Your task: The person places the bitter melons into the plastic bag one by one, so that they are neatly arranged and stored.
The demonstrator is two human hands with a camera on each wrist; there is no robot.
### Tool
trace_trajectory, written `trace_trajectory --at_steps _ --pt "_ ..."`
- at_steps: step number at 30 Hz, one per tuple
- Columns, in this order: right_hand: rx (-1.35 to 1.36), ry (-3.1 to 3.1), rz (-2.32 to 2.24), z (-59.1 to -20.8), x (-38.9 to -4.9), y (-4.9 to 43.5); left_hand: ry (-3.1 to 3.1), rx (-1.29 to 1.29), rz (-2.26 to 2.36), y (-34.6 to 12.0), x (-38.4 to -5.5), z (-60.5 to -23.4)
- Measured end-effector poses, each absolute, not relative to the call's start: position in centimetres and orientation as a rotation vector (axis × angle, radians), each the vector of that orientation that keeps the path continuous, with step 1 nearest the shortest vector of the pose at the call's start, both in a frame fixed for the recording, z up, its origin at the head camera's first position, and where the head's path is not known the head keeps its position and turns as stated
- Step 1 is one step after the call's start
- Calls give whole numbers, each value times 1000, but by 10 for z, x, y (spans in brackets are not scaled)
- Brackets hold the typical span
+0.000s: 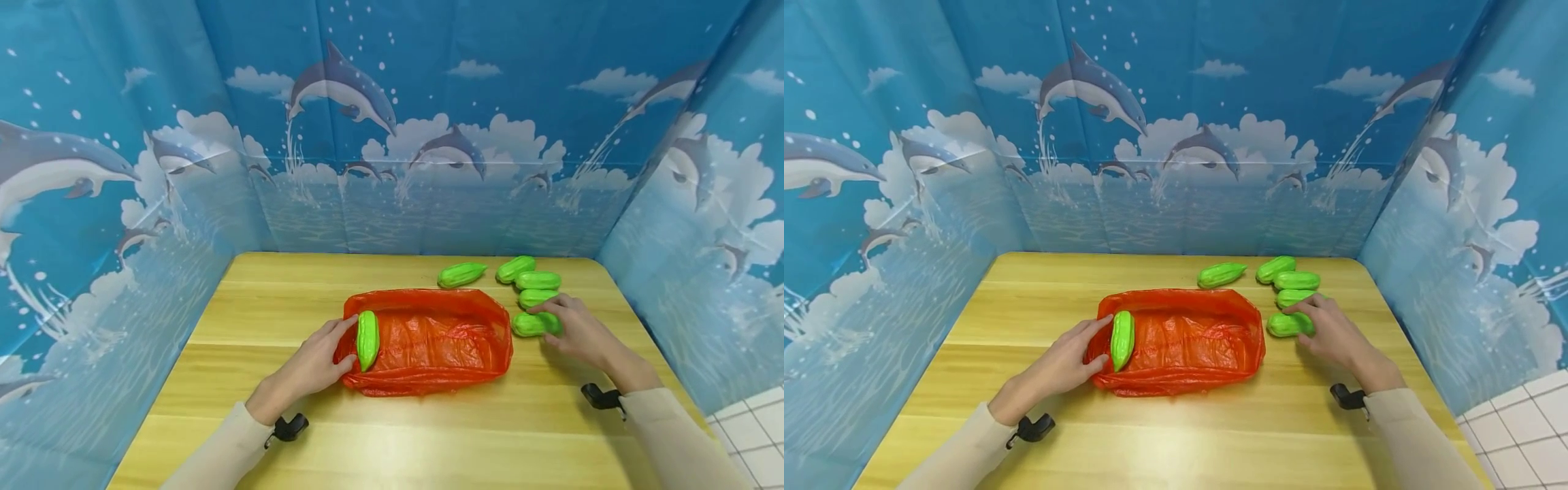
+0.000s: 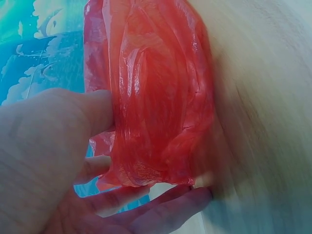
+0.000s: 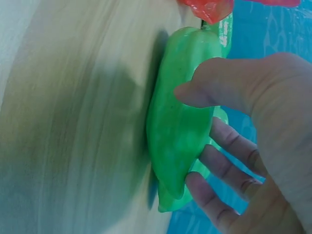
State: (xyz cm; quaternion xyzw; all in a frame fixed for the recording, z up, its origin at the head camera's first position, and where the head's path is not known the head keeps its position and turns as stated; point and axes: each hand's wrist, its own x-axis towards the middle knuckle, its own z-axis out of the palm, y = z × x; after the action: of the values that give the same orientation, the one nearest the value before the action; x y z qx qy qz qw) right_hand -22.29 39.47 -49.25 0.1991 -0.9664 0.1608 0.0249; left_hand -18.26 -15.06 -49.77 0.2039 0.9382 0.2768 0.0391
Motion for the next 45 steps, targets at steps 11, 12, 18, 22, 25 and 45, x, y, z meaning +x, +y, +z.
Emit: trace_trajectory --at_steps 11,12,18,22,25,45 --pt "636 -2938 495 -504 -217 393 2886 604 844 -152 -176 -499" --pt "628 -2941 497 -505 -217 393 2888 607 844 -152 -176 -499" --pt "606 -2948 517 -504 -216 392 2881 609 846 -152 -177 -498" --pt "591 -2956 529 -502 -215 391 2875 608 841 -152 -177 -498" --pt "577 -2965 529 -500 -214 390 2874 610 843 -152 -178 -498" --pt "520 -2946 508 -477 -205 386 2873 649 838 -151 -185 -500"
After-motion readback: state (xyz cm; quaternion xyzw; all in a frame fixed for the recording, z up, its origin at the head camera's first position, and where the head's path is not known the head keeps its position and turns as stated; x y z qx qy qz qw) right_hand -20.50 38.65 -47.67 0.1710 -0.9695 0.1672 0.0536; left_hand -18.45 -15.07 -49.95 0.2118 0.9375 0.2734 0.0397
